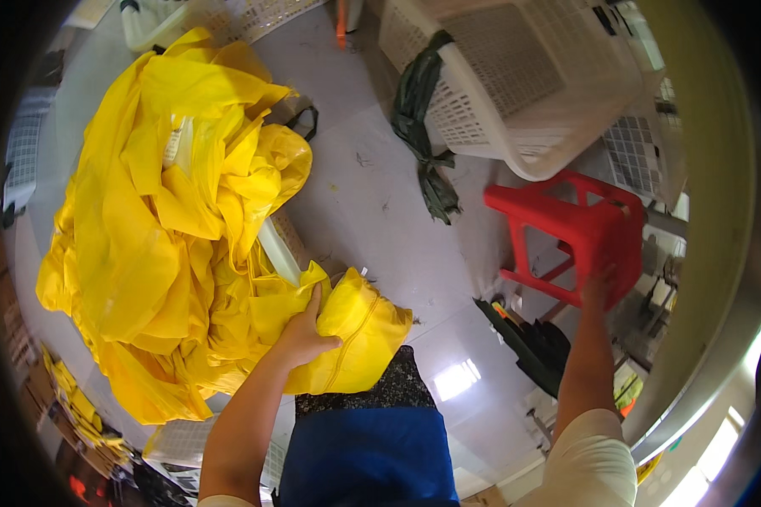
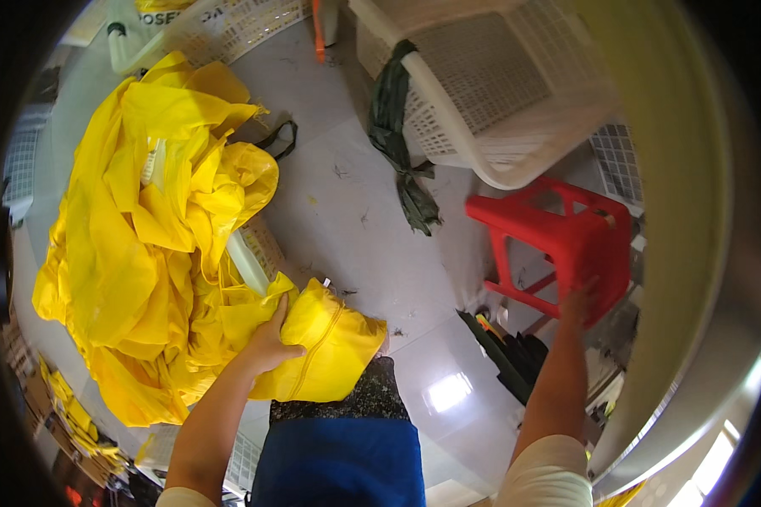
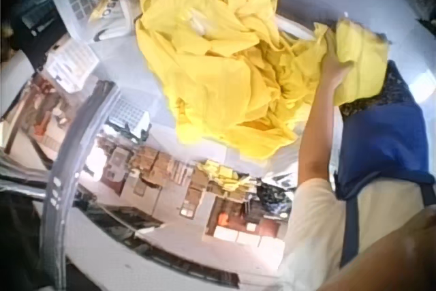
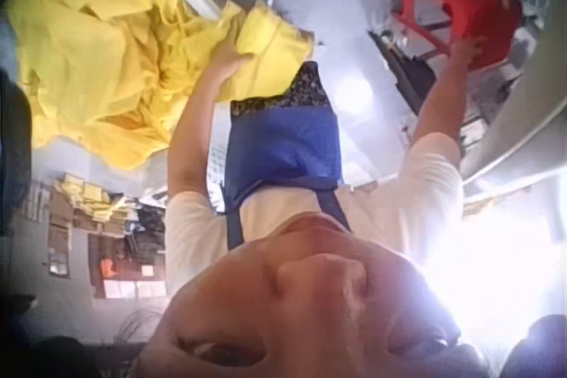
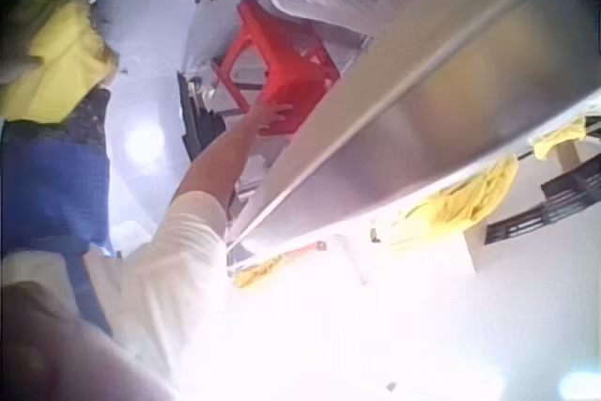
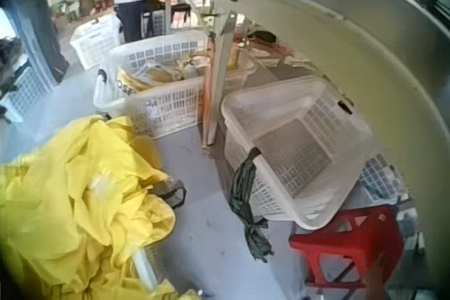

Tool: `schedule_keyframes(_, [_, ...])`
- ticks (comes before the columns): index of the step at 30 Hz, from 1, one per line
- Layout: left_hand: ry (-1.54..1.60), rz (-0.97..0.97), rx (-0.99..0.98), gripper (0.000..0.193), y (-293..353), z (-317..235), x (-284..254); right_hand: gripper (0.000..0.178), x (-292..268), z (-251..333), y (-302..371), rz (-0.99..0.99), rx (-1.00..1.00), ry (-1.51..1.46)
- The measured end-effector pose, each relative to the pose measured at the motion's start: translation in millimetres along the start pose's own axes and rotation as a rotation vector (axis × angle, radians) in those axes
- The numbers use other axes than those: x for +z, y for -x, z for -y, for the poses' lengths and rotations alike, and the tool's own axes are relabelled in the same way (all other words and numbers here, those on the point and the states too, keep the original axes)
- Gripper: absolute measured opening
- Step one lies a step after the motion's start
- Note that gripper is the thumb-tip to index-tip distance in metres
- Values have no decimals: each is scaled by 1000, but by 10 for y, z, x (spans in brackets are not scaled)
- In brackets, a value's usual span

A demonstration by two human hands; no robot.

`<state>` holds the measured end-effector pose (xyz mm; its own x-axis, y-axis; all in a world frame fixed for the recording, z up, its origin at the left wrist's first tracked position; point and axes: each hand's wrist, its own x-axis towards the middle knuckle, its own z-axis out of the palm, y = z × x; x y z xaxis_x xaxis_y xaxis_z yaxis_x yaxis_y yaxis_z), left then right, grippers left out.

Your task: The person folds yellow garments on a white table, aligning edges and stacking them. The person places folded items into a white plastic basket and continues folding additional garments.

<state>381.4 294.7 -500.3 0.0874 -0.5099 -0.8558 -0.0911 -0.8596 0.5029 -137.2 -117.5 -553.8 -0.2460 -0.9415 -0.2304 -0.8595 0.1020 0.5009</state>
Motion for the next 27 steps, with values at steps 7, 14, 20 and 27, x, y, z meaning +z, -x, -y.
schedule_keyframes(7, [-2, -129, 35, 104, -20, 120, 119, 79, -1046, 2668, 325, -696, -900, -884])
schedule_keyframes(14, [-116, -124, -54, 99, 26, -56, 92, 20, -1525, 3249, 894, -333, -715, -419])
schedule_keyframes(20, [-165, -77, 28, 102, -30, 75, 61, 29, -1063, 2525, 1128, -197, -735, -289])
schedule_keyframes(27, [-138, 45, 126, 88, 51, 109, -140, 34, -564, 1490, 1906, 40, -604, -159])
